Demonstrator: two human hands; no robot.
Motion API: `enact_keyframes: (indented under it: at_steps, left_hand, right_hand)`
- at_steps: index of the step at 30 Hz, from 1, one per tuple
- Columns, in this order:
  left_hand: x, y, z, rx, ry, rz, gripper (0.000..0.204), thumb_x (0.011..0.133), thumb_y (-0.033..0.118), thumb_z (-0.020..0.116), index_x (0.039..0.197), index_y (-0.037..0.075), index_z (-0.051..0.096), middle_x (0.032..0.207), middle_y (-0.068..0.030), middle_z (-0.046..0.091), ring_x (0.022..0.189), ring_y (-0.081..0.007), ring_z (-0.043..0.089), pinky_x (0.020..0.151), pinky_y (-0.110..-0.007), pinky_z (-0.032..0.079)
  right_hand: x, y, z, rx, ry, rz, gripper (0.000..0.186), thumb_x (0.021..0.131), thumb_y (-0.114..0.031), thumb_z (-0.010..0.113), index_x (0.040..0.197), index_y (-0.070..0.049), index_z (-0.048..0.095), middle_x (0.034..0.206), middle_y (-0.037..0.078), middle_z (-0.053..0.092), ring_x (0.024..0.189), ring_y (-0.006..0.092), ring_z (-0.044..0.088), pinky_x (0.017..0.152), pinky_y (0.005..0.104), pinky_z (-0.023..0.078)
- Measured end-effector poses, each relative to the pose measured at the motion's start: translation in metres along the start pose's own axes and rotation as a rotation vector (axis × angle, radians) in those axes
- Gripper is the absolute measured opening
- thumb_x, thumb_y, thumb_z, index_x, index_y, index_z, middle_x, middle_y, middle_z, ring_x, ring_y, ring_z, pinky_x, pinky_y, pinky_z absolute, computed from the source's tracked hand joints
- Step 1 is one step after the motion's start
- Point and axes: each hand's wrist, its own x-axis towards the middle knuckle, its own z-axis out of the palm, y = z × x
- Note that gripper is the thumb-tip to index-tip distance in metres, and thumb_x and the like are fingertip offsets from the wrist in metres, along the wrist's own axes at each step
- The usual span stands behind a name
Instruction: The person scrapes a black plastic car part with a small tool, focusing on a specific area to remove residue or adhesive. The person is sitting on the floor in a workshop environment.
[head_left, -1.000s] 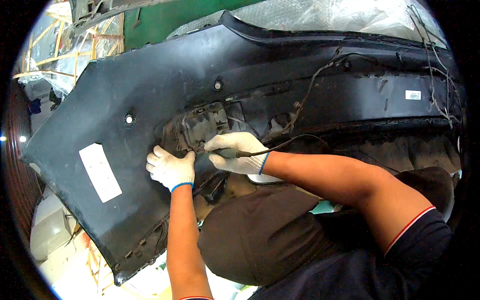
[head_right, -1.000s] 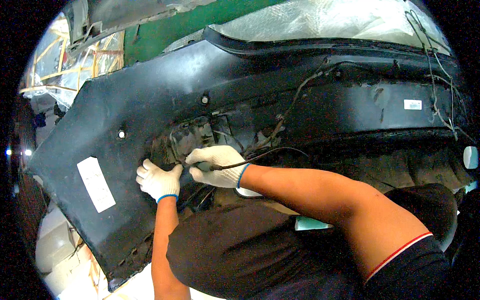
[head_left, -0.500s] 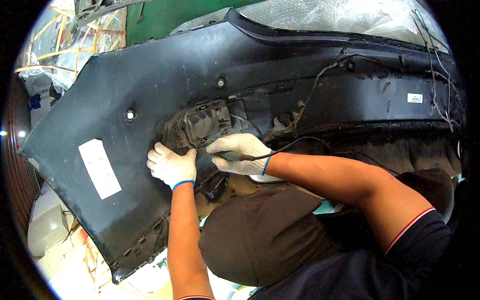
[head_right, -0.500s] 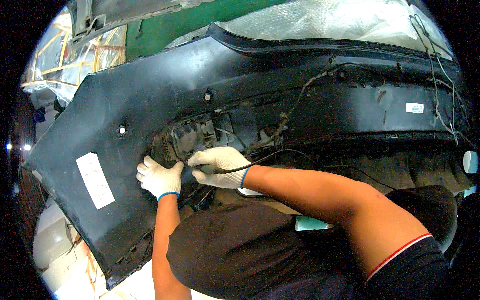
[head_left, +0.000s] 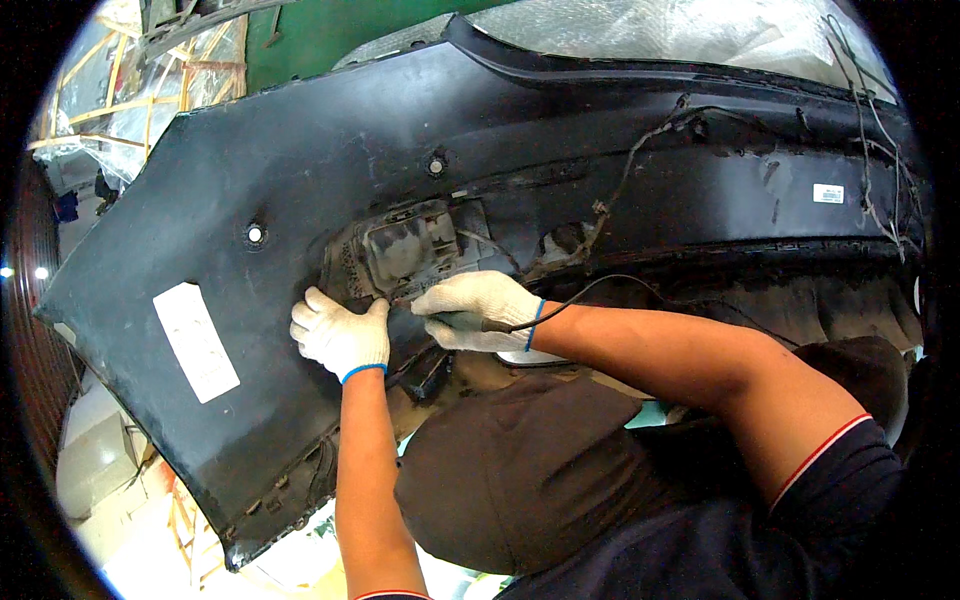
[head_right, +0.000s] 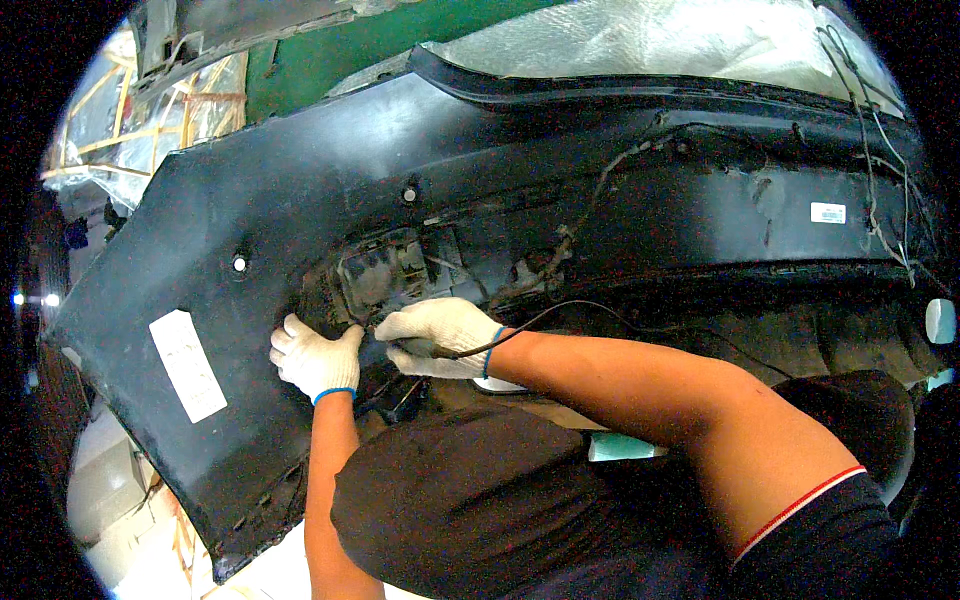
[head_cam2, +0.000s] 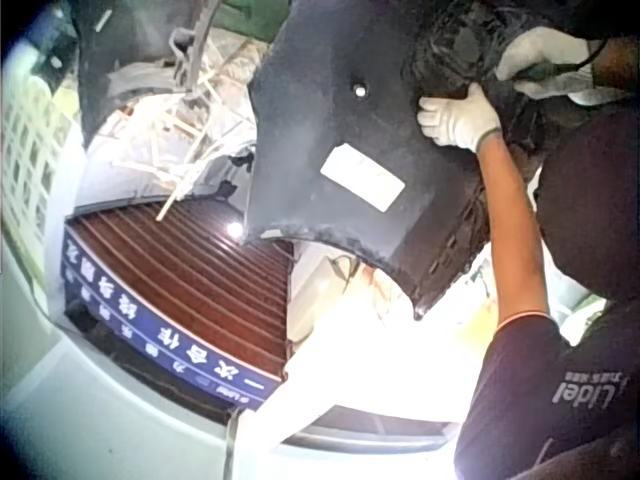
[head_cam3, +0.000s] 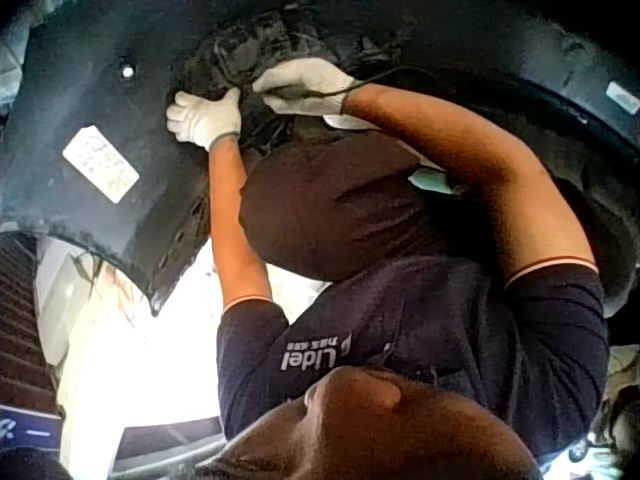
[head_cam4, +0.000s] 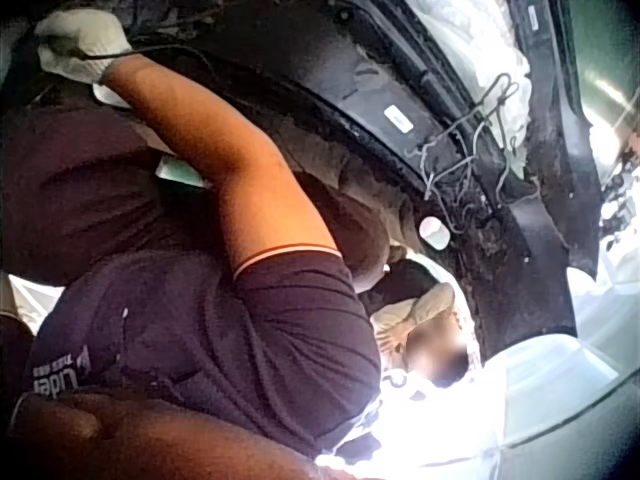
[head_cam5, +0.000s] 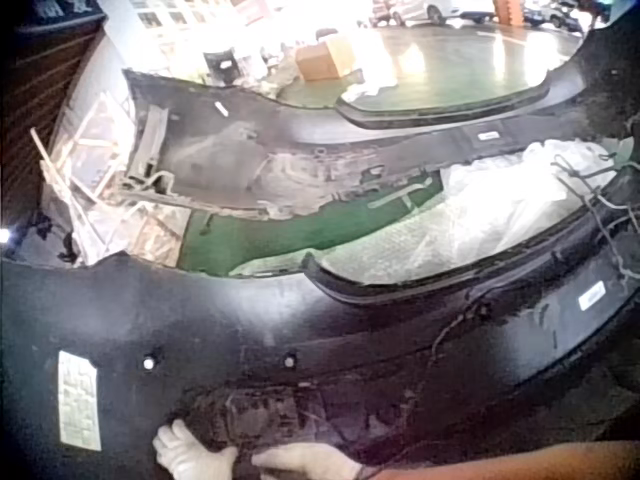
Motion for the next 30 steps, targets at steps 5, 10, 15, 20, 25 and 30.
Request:
enact_keyframes:
  at_steps: [5,10,15,20,25,30]
  left_hand:
    - [0.001,-0.002,-0.002,0.000,-0.034,0.000,0.107,0.064,0.051,0.096,0.147,0.003,0.048,0.140,-0.0213,0.051,0.131,-0.0433,0.051,0.105,-0.058,0.050]
    - [0.001,-0.004,-0.003,-0.003,-0.033,0.007,0.105,0.066,0.050,0.095,0.147,0.003,0.048,0.141,-0.0215,0.052,0.132,-0.0436,0.051,0.105,-0.058,0.050]
    - [0.002,-0.004,-0.003,-0.016,-0.039,0.008,0.103,0.067,0.049,0.095,0.147,0.003,0.049,0.141,-0.0220,0.052,0.133,-0.0441,0.050,0.106,-0.059,0.049]
    - [0.001,-0.004,-0.005,-0.026,-0.032,0.017,0.102,0.067,0.048,0.094,0.146,0.003,0.049,0.140,-0.0222,0.052,0.133,-0.0442,0.050,0.106,-0.059,0.049]
    - [0.001,-0.004,-0.004,-0.028,-0.028,0.016,0.102,0.067,0.047,0.095,0.146,0.003,0.049,0.139,-0.0223,0.052,0.132,-0.0440,0.051,0.105,-0.059,0.050]
    - [0.002,-0.003,-0.004,-0.028,-0.027,0.012,0.103,0.067,0.049,0.095,0.146,0.003,0.049,0.139,-0.0223,0.053,0.131,-0.0439,0.051,0.104,-0.059,0.050]
  right_hand:
    - [0.004,-0.016,-0.008,0.452,-0.066,0.514,0.029,0.089,-0.011,0.082,0.116,-0.010,0.073,0.098,0.008,0.076,0.086,0.0245,0.074,0.078,0.0351,0.060]
    - [0.006,-0.032,-0.021,-0.331,-0.092,-0.143,0.029,0.090,-0.014,0.082,0.117,-0.011,0.073,0.101,0.011,0.076,0.091,0.0285,0.076,0.080,0.0381,0.061]
    - [0.009,-0.049,-0.020,-0.249,0.000,0.001,0.024,0.092,-0.017,0.080,0.115,-0.012,0.074,0.103,0.013,0.078,0.095,0.0308,0.078,0.084,0.0389,0.062]
    - [0.012,-0.046,-0.019,-0.194,0.033,0.055,0.022,0.093,-0.018,0.079,0.113,-0.011,0.075,0.106,0.013,0.080,0.098,0.0317,0.079,0.088,0.0387,0.063]
    - [0.013,-0.054,-0.018,-0.225,0.013,0.009,0.022,0.093,-0.017,0.078,0.114,-0.011,0.076,0.108,0.015,0.079,0.102,0.0329,0.078,0.091,0.0390,0.062]
    - [0.010,-0.041,-0.010,-0.073,0.003,0.051,0.021,0.094,-0.009,0.076,0.115,-0.010,0.077,0.104,0.011,0.077,0.092,0.0256,0.076,0.085,0.0344,0.061]
